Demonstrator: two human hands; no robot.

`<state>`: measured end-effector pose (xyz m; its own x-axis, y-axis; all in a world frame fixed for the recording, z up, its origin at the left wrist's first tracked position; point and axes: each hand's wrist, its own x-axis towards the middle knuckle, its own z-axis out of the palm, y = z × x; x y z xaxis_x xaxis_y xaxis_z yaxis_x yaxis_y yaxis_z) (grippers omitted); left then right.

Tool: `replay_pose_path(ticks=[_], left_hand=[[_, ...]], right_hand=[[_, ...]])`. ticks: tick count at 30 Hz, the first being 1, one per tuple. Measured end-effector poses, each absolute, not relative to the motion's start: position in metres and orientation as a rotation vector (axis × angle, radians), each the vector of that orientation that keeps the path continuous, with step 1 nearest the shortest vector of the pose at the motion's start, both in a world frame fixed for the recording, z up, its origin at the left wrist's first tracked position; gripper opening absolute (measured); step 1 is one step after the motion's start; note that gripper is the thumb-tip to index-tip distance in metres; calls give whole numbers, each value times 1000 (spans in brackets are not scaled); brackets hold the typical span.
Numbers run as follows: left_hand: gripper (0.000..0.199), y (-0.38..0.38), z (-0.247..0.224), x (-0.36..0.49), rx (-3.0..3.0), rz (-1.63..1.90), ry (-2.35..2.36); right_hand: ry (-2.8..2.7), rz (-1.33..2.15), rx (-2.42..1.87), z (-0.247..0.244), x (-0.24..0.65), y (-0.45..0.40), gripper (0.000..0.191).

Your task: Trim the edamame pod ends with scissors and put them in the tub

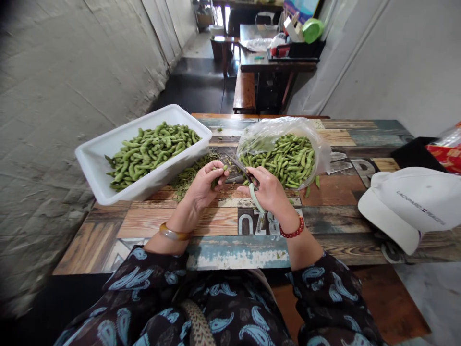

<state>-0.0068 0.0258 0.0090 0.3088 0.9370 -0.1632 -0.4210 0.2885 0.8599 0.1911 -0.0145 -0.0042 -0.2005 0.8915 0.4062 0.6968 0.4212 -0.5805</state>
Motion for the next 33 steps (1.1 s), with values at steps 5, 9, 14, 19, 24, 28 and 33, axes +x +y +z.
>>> replay_pose_path(ticks=[5, 9, 14, 19, 24, 28, 33], left_hand=[[31, 22, 10, -4, 843, 1009, 800], [36, 20, 7, -3, 876, 987, 811], [40, 21, 5, -4, 872, 991, 848], [36, 19, 9, -3, 905, 1026, 846], [32, 19, 8, -2, 940, 1041, 833], [31, 19, 7, -3, 973, 1053, 788], [29, 20, 5, -5, 1012, 1013, 824]], right_hand=[[-2060, 377, -1334, -3, 188, -19, 50], [-2111, 364, -1334, 4, 185, -23, 48], [-2131, 313, -1323, 10, 184, -25, 47], [-2121, 304, -1309, 9, 186, -24, 48], [-2136, 343, -1293, 9, 185, -24, 45], [-2130, 367, -1264, 8, 186, -23, 45], [-2123, 364, -1263, 2, 188, -22, 40]])
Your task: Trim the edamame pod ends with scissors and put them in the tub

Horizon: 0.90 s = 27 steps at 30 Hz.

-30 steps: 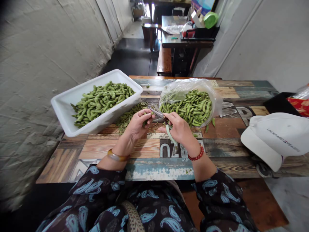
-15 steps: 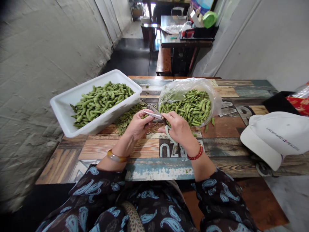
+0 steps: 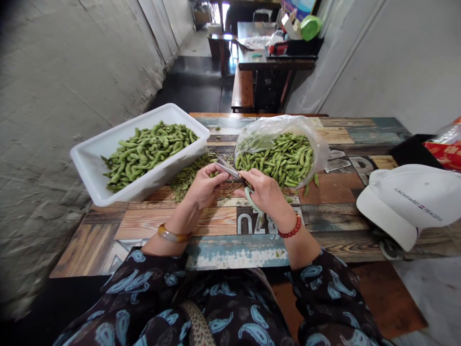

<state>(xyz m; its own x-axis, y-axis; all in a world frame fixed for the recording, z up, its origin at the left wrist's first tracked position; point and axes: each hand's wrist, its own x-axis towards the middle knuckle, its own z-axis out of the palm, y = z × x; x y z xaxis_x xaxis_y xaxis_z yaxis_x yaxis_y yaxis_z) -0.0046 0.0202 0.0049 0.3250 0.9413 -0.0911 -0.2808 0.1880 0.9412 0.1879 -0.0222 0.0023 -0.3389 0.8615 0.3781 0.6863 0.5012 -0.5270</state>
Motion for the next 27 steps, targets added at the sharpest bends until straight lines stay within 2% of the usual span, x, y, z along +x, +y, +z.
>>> replay_pose_path(ticks=[5, 9, 15, 19, 23, 27], left_hand=[[30, 22, 7, -4, 961, 1015, 851], [34, 23, 9, -4, 901, 943, 825], [25, 18, 5, 1, 947, 853, 759], [14, 16, -4, 13, 1330, 736, 836], [8, 20, -15, 30, 1850, 771, 1033], [13, 22, -21, 46, 2147, 676, 1258]], right_hand=[[-2100, 357, -1298, 2, 190, -19, 38], [-1840, 284, -1389, 4, 202, -13, 39], [-1505, 372, -1423, 8, 222, -6, 42], [-1494, 405, -1400, 8, 222, -5, 42], [-1523, 386, -1384, 5, 220, -2, 41], [-1528, 367, -1386, 6, 219, -1, 40]])
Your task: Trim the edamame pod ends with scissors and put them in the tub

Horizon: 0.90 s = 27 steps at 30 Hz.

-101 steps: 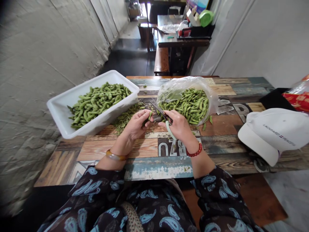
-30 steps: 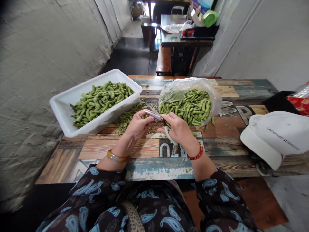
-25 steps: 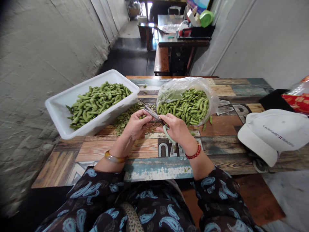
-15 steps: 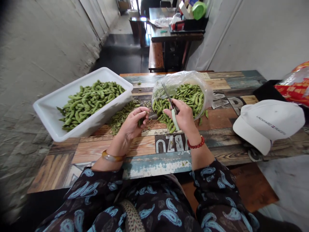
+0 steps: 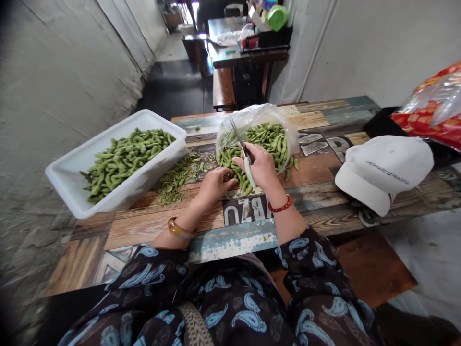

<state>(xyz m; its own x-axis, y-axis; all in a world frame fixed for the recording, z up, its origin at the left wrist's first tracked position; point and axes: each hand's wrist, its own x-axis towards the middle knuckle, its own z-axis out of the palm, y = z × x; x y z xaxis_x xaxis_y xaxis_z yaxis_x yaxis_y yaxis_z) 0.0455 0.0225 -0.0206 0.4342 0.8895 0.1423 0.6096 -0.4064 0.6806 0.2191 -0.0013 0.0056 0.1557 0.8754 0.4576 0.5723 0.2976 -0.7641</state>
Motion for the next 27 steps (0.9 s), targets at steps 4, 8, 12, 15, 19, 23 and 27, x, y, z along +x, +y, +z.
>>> replay_pose_path(ticks=[4, 8, 12, 15, 19, 23, 27], left_hand=[[8, 25, -24, 52, 2196, 675, 1280], [5, 30, -24, 42, 1927, 852, 1182], [21, 30, -16, 20, 1428, 902, 1100], [33, 26, -10, 7, 1162, 916, 1021], [37, 22, -6, 3, 1005, 954, 943], [39, 21, -2, 4, 865, 1006, 849], [38, 20, 2, 4, 787, 1049, 824]], right_hand=[[-1553, 362, -1363, 8, 217, -1, 38], [-1582, 341, -1334, 9, 215, -1, 36], [-1593, 347, -1314, 11, 213, -3, 36], [-1605, 360, -1307, 11, 211, -5, 36], [-1633, 402, -1293, 8, 207, -6, 39], [-1713, 446, -1270, 3, 205, -6, 43], [-1858, 405, -1233, -1, 204, -7, 52]])
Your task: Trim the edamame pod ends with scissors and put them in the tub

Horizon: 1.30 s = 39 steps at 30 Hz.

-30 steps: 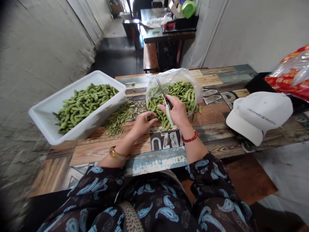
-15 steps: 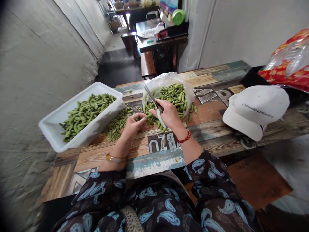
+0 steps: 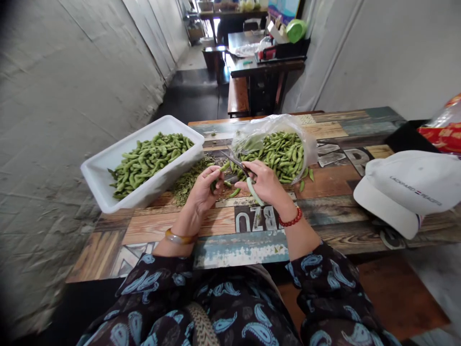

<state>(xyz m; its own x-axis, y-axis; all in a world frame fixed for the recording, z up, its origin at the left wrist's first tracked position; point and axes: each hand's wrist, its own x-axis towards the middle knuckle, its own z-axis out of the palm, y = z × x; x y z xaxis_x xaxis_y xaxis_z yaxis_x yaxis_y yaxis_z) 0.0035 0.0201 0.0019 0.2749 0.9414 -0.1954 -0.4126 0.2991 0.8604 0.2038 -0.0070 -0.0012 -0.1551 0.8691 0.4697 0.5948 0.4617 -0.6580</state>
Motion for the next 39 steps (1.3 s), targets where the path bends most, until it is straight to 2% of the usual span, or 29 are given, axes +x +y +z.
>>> replay_pose_path(ticks=[8, 16, 23, 28, 33, 39], left_hand=[[36, 17, 6, 3, 821, 1102, 869], [28, 14, 5, 4, 966, 1088, 911], [18, 27, 3, -9, 1609, 1248, 1197], [18, 27, -2, -7, 1870, 1116, 1176], [11, 24, -3, -3, 1816, 1097, 1045], [18, 21, 1, -5, 1616, 1050, 942]], right_hand=[[-1962, 381, -1246, -6, 202, -8, 54], [-1973, 370, -1247, -2, 202, -10, 46], [-2021, 370, -1281, -2, 202, -12, 42], [-2086, 394, -1274, -2, 199, -14, 41], [-2084, 422, -1240, 0, 197, -16, 40], [-2100, 410, -1196, 0, 197, -16, 43]])
